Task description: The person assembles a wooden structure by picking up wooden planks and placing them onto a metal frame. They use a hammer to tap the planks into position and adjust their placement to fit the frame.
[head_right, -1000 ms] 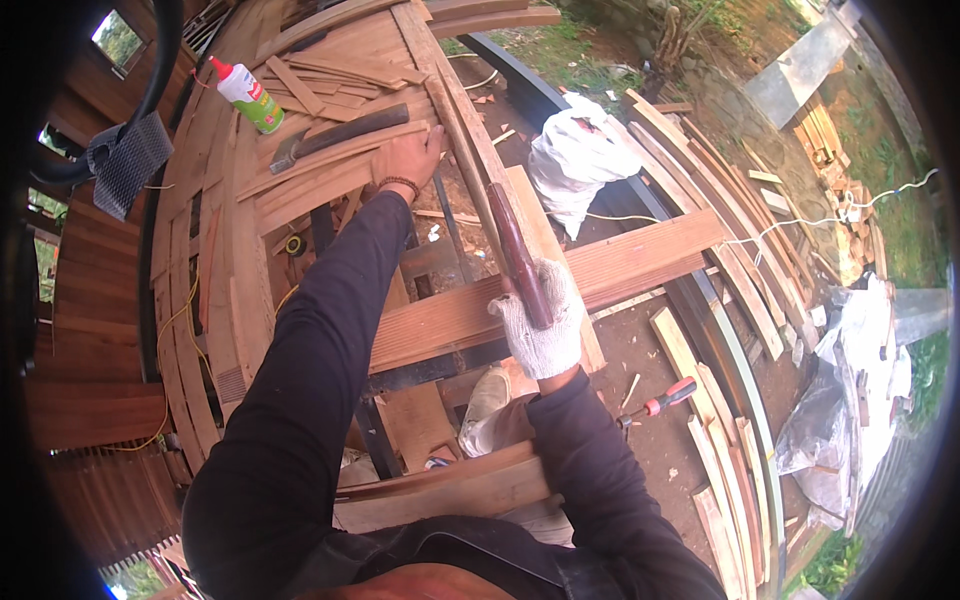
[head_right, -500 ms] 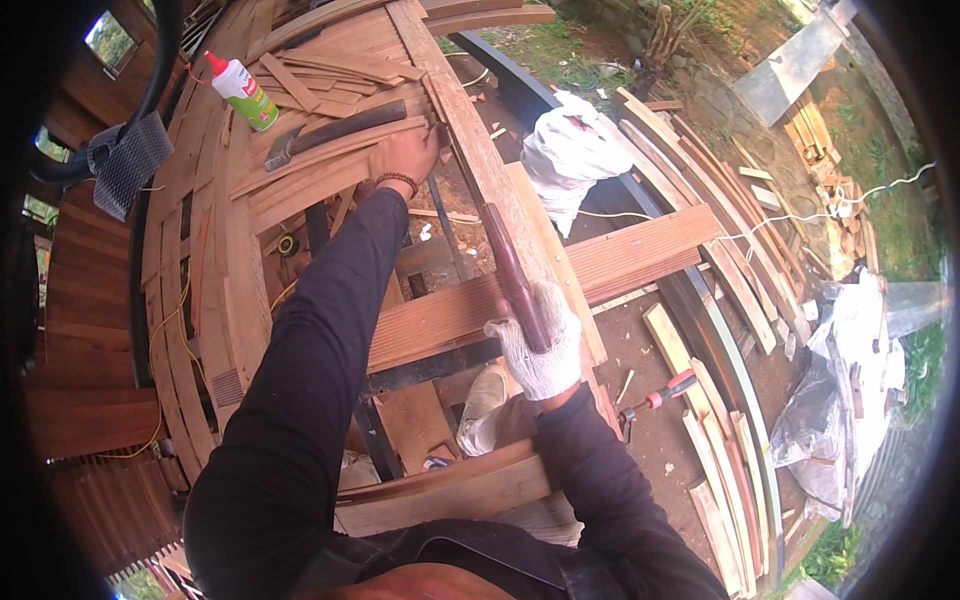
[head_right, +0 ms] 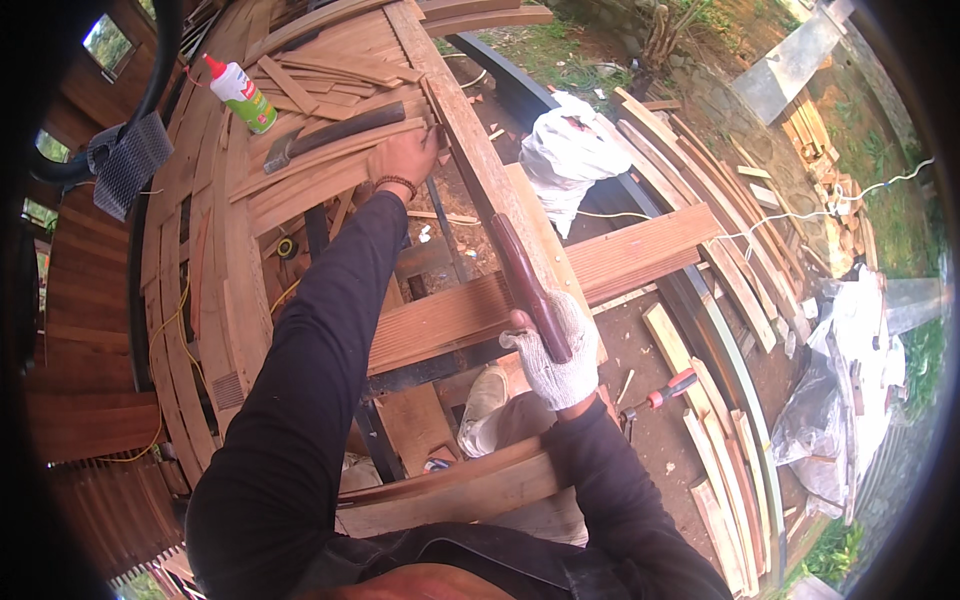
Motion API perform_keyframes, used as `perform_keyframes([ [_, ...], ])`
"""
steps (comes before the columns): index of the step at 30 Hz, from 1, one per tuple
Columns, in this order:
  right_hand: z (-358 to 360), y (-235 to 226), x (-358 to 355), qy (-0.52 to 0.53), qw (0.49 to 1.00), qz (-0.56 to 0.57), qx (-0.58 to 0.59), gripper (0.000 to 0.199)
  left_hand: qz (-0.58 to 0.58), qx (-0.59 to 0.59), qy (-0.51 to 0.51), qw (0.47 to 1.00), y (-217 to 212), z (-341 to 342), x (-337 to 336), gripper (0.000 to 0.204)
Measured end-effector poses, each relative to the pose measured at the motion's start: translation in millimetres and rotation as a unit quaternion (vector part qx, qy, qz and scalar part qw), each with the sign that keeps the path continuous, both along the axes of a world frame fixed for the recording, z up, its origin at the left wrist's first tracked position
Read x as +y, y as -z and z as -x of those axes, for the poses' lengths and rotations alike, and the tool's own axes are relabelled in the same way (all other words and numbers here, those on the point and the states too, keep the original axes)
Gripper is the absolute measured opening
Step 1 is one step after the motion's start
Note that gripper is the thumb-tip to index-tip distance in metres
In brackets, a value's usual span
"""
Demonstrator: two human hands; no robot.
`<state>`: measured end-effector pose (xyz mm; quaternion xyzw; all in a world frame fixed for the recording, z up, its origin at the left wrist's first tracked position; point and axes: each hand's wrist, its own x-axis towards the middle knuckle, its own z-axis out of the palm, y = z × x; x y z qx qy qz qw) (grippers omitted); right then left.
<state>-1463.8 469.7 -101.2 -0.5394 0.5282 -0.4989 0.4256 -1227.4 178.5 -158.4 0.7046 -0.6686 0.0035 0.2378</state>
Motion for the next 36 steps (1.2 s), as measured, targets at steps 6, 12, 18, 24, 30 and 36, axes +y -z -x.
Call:
perform_keyframes([
  [6,8,-16,10,0.01,0.997,-0.015,0.077,0.043,0.009,-0.002,-0.011,1.0,0,1,1,0.048],
  [12,0,-13,-15,-0.02,0.999,-0.03,-0.038,0.043,0.031,-0.001,-0.003,1.0,5,1,-2,0.048],
  [18,16,-20,18,-0.017,0.992,0.012,0.126,0.043,0.047,-0.014,-0.006,0.999,3,0,3,0.048],
  [24,0,2,-27,-0.029,0.999,-0.001,-0.015,0.046,0.042,-0.008,-0.005,0.999,5,4,0,0.05],
  [30,14,-16,15,-0.019,0.986,0.058,0.154,0.038,0.047,-0.001,-0.001,0.999,11,-3,-3,0.05],
  [36,-4,-7,-20,-0.039,0.999,-0.017,-0.007,0.046,0.055,-0.007,-0.006,0.998,7,1,1,0.049],
])
